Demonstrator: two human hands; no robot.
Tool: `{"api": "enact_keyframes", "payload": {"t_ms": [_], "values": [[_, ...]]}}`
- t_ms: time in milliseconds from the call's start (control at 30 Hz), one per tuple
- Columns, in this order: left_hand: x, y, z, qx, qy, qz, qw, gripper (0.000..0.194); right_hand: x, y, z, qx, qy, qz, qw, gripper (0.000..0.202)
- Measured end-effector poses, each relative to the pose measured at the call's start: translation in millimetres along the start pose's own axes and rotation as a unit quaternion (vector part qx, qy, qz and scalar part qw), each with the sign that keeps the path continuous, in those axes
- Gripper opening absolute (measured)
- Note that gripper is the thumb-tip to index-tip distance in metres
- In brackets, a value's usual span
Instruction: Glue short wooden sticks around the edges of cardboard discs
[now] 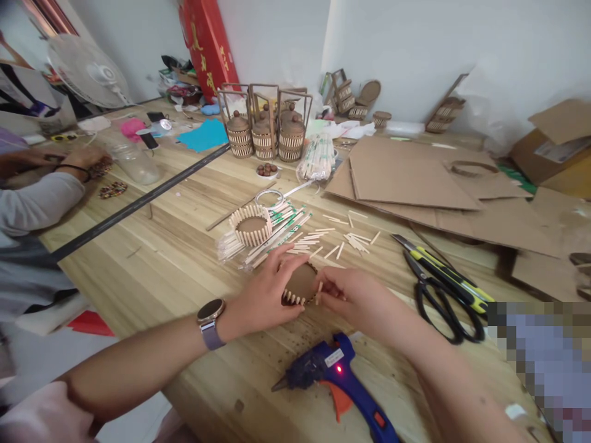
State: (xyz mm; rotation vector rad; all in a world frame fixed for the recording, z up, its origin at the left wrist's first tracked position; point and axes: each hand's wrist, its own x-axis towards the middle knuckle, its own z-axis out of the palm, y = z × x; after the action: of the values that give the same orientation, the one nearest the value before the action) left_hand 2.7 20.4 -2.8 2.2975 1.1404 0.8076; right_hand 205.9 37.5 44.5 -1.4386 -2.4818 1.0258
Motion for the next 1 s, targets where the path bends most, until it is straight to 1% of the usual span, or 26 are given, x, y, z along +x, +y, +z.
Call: {"api": "enact_keyframes", "payload": {"t_ms": [100, 233, 433, 733, 1000], "values": [[0.0, -0.9, 0.5, -0.005, 0.004, 0.005, 1.0, 0.084, 2.3, -4.0, 3.2, -0.007, -0.008, 0.002, 1.0, 0.015], [0.1, -1.9, 1.2, -0.01, 0.009, 0.01, 1.0, 0.084, 2.7, -8.6, 3.6, -0.032, -0.004, -0.02, 0.999, 0.018], [0.5, -1.1, 0.7, 0.009, 0.009, 0.011, 1.0, 0.081, 2.1, -6.6, 8.5, -0.046, 0.014, -0.031, 0.998, 0.017], [0.7, -1.4, 0.8, 0.016, 0.009, 0.009, 1.0, 0.081, 1.2, -12.3, 9.1, -0.069, 0.016, -0.055, 0.996, 0.014], [0.4, -2.7, 1.4, 0.007, 0.016, 0.009, 1.0, 0.08, 3.7, -6.8, 12.0, -0.114, 0.01, -0.095, 0.989, 0.015]]}}
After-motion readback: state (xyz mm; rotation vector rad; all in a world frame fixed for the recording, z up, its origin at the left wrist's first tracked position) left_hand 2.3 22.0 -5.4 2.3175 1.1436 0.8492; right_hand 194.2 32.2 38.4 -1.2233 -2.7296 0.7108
